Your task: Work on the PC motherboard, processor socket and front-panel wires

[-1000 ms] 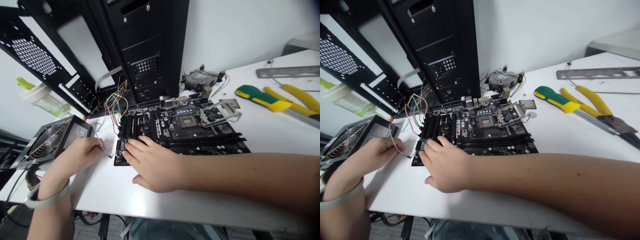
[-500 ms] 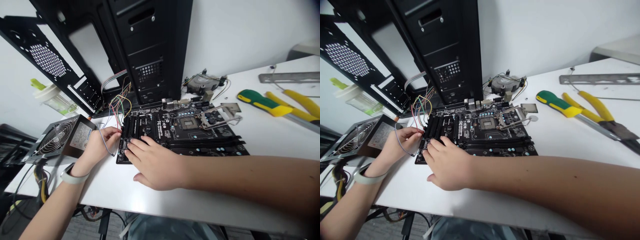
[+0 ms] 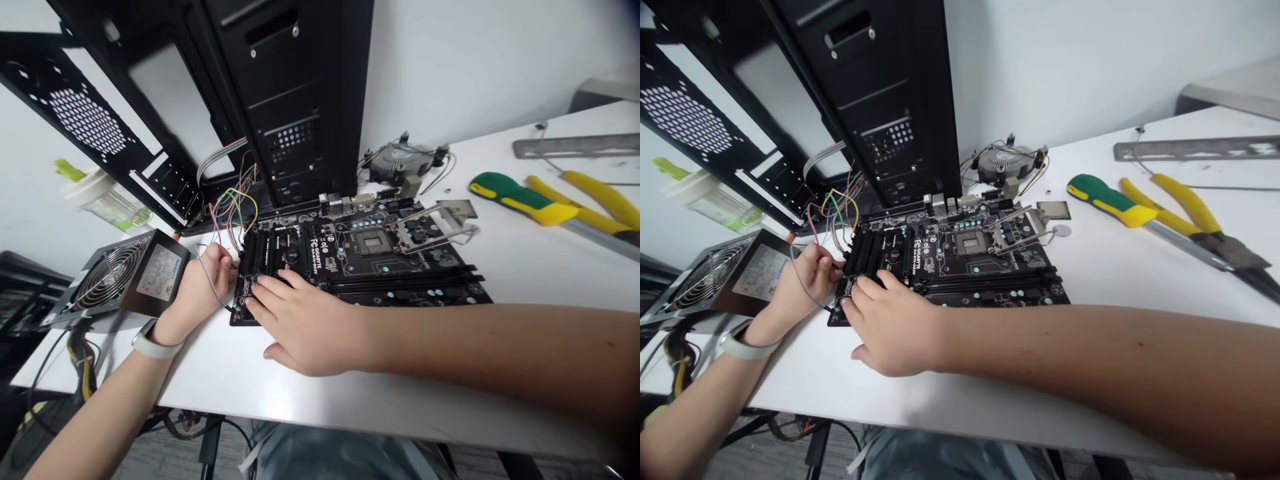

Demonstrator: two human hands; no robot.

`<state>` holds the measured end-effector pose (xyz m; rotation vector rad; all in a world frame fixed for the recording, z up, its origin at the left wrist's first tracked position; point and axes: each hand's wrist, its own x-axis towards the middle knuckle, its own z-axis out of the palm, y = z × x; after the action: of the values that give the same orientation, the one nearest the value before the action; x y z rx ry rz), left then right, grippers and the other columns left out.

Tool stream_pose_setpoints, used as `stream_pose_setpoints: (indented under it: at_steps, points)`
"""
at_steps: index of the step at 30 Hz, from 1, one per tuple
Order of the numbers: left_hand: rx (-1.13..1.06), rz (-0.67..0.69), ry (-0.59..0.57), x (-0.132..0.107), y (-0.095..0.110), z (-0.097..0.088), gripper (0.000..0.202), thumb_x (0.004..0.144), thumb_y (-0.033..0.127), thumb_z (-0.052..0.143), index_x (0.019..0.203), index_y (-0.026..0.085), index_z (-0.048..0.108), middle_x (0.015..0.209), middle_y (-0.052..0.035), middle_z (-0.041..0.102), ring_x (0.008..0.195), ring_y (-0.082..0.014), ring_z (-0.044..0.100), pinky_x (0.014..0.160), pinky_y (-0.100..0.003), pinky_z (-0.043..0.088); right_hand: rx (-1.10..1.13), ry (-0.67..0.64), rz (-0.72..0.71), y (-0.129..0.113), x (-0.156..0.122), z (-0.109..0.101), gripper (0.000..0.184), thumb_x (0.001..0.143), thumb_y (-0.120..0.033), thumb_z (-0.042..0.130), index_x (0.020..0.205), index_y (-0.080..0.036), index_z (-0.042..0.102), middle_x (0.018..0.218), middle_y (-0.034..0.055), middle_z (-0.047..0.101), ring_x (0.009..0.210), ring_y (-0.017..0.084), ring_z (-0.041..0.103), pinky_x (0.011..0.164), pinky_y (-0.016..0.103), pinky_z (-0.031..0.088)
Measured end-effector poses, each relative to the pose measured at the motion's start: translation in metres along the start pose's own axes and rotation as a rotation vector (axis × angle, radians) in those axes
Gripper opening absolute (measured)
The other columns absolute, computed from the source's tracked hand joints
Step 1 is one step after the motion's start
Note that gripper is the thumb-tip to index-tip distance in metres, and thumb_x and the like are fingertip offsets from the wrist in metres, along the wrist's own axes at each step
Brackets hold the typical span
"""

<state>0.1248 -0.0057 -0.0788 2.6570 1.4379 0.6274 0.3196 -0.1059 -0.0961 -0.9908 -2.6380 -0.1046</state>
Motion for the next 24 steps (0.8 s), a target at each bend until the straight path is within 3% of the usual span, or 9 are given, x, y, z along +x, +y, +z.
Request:
stream_pose_setpoints:
  at_steps: [5, 9, 14, 19, 24]
  points:
    - [-0.211, -0.050, -0.036, 0.003, -0.005, -0.005, 0.024, 0.087, 0.038, 0.042, 0.080, 0.018, 0.054, 0.065, -0.0026, 0.064, 0.056, -0.0169, 0.059, 0.055, -0.028, 0.044, 0.001, -0.008, 0.008, 0.002, 0.001, 0.000, 0.065, 0.094, -0.048, 0.043, 0.133, 0.003, 0.049, 0.135, 0.0233, 0.053, 0.128, 0.035, 0.044, 0.106, 0.051, 0.032]
    - [-0.485, -0.090, -0.010, 0.004, -0.014, -0.015, 0.024, 0.077, 0.034, 0.049, 0.062, 0.018, 0.060, 0.073, -0.0064, 0.070, 0.078, -0.0220, 0.067, 0.071, -0.031, 0.049, 0.008, -0.022, 0.003, 0.001, 0.001, -0.001, 0.065, 0.094, -0.048, 0.042, 0.135, 0.002, 0.048, 0.136, 0.0231, 0.052, 0.129, 0.035, 0.043, 0.106, 0.051, 0.032]
    - [-0.528, -0.166, 0.014, 0.002, -0.026, -0.016, 0.035, 0.076, 0.038, 0.042, 0.053, 0.018, 0.061, 0.075, -0.0100, 0.072, 0.075, -0.0231, 0.065, 0.059, -0.030, 0.047, 0.001, -0.007, -0.003, 0.001, 0.000, -0.001, 0.065, 0.094, -0.049, 0.043, 0.135, 0.002, 0.047, 0.136, 0.0231, 0.053, 0.129, 0.035, 0.043, 0.105, 0.050, 0.033]
    - [-0.591, -0.295, -0.032, 0.006, -0.024, -0.013, 0.030, 0.075, 0.037, 0.051, 0.074, 0.014, 0.069, 0.072, -0.0096, 0.070, 0.058, -0.0163, 0.058, 0.051, -0.026, 0.045, 0.009, 0.006, 0.000, 0.002, 0.000, 0.000, 0.064, 0.094, -0.049, 0.043, 0.133, 0.002, 0.049, 0.135, 0.0226, 0.054, 0.128, 0.035, 0.044, 0.105, 0.050, 0.033]
    - [-0.705, -0.330, -0.072, 0.015, -0.017, -0.010, 0.033, 0.072, 0.042, 0.067, 0.089, 0.013, 0.064, 0.078, -0.0073, 0.069, 0.050, -0.0103, 0.053, 0.045, -0.022, 0.042, 0.008, 0.012, -0.001, 0.001, 0.000, -0.001, 0.062, 0.093, -0.048, 0.044, 0.131, 0.001, 0.051, 0.134, 0.0228, 0.054, 0.126, 0.035, 0.045, 0.104, 0.050, 0.034]
